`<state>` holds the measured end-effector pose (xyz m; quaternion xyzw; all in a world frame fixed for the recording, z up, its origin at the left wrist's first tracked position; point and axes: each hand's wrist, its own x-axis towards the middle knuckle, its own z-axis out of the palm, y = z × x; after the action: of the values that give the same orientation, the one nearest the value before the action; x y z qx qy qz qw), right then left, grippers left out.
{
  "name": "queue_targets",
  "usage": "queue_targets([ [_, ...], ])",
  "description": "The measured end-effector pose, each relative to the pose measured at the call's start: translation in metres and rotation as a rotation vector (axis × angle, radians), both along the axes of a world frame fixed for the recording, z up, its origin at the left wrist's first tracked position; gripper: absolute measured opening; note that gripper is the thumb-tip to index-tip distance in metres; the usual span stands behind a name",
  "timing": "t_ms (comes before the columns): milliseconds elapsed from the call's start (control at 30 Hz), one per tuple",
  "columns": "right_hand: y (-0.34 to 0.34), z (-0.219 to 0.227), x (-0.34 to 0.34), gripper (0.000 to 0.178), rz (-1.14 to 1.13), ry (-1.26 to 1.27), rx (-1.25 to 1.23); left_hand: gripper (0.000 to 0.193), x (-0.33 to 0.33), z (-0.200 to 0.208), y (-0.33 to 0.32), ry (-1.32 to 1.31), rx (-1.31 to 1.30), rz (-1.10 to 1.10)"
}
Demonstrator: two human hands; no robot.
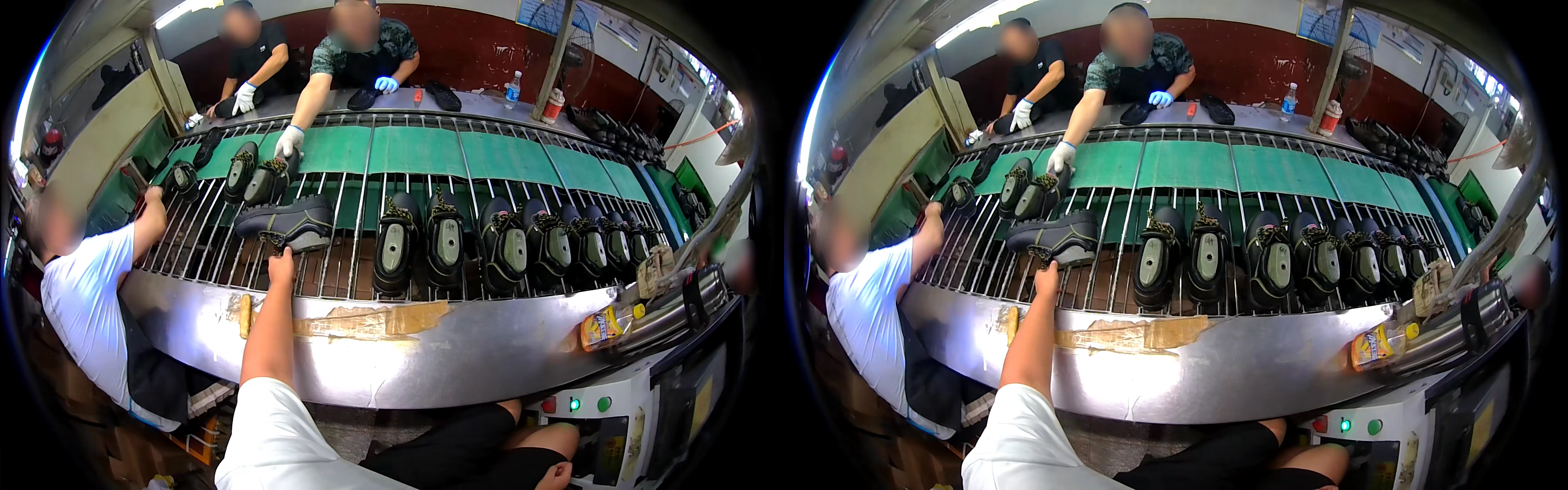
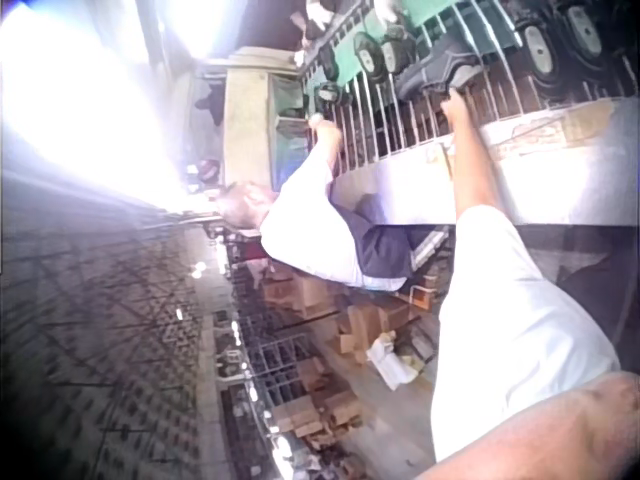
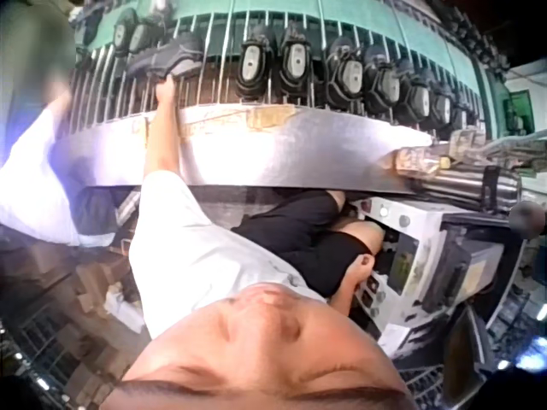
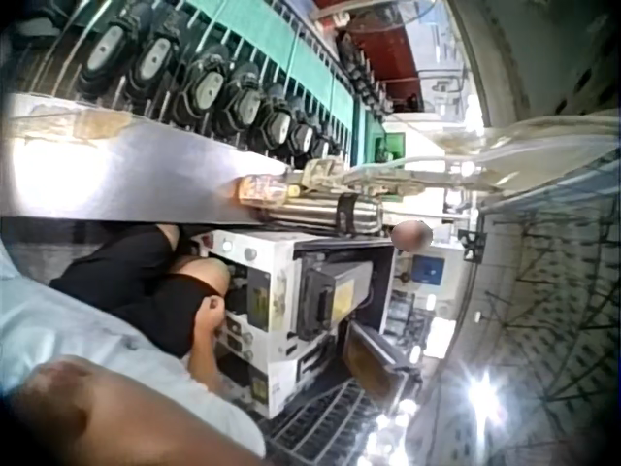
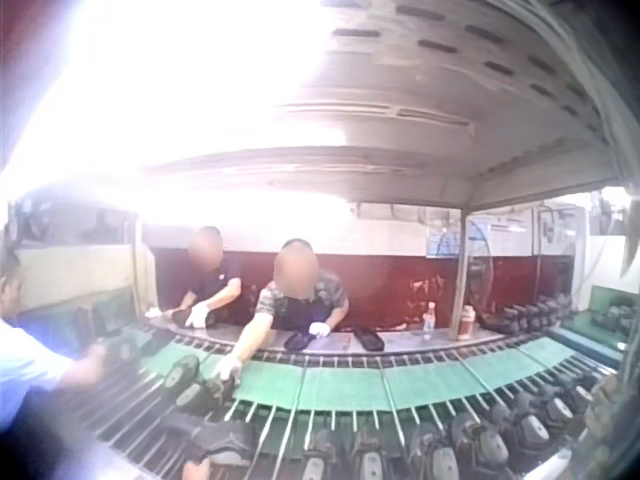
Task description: The person takes a shoe from a conveyor belt, places it inside a pressing machine, and presses buttons. They remove the shoe and place it back on the conveyor belt, repeating this with shoes.
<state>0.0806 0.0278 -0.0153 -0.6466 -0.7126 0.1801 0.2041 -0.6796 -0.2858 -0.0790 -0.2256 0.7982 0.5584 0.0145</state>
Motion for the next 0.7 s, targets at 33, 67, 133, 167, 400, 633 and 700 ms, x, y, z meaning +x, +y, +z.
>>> queue_targets([
  [33, -0.001, 0.002, -0.003, 0.015, -0.030, 0.007, -0.001, 0.048, -0.003, -0.002, -0.003, 0.029, -0.071, -0.026],
  [67, -0.001, 0.002, -0.003, 0.015, -0.023, 0.019, -0.013, 0.047, -0.005, -0.004, -0.004, 0.058, -0.142, -0.050],
  [133, 0.004, 0.002, -0.003, 0.015, -0.007, 0.054, -0.029, 0.046, -0.016, -0.010, -0.010, 0.098, -0.272, -0.089],
  [167, 0.003, 0.004, -0.005, 0.014, -0.035, 0.052, -0.060, 0.046, -0.022, -0.013, -0.016, 0.104, -0.333, -0.101],
  [400, -0.009, -0.004, 0.022, 0.012, -0.008, 0.092, -0.011, 0.051, -0.009, 0.021, 0.027, 0.036, -0.527, -0.119],
  [633, -0.008, -0.007, 0.032, 0.012, -0.014, 0.114, 0.010, 0.041, -0.003, 0.044, 0.004, 0.206, -0.730, -0.239],
  [700, -0.009, 0.003, 0.021, 0.013, 0.010, 0.052, -0.002, 0.043, -0.005, 0.064, -0.007, 0.311, -0.788, -0.229],
])
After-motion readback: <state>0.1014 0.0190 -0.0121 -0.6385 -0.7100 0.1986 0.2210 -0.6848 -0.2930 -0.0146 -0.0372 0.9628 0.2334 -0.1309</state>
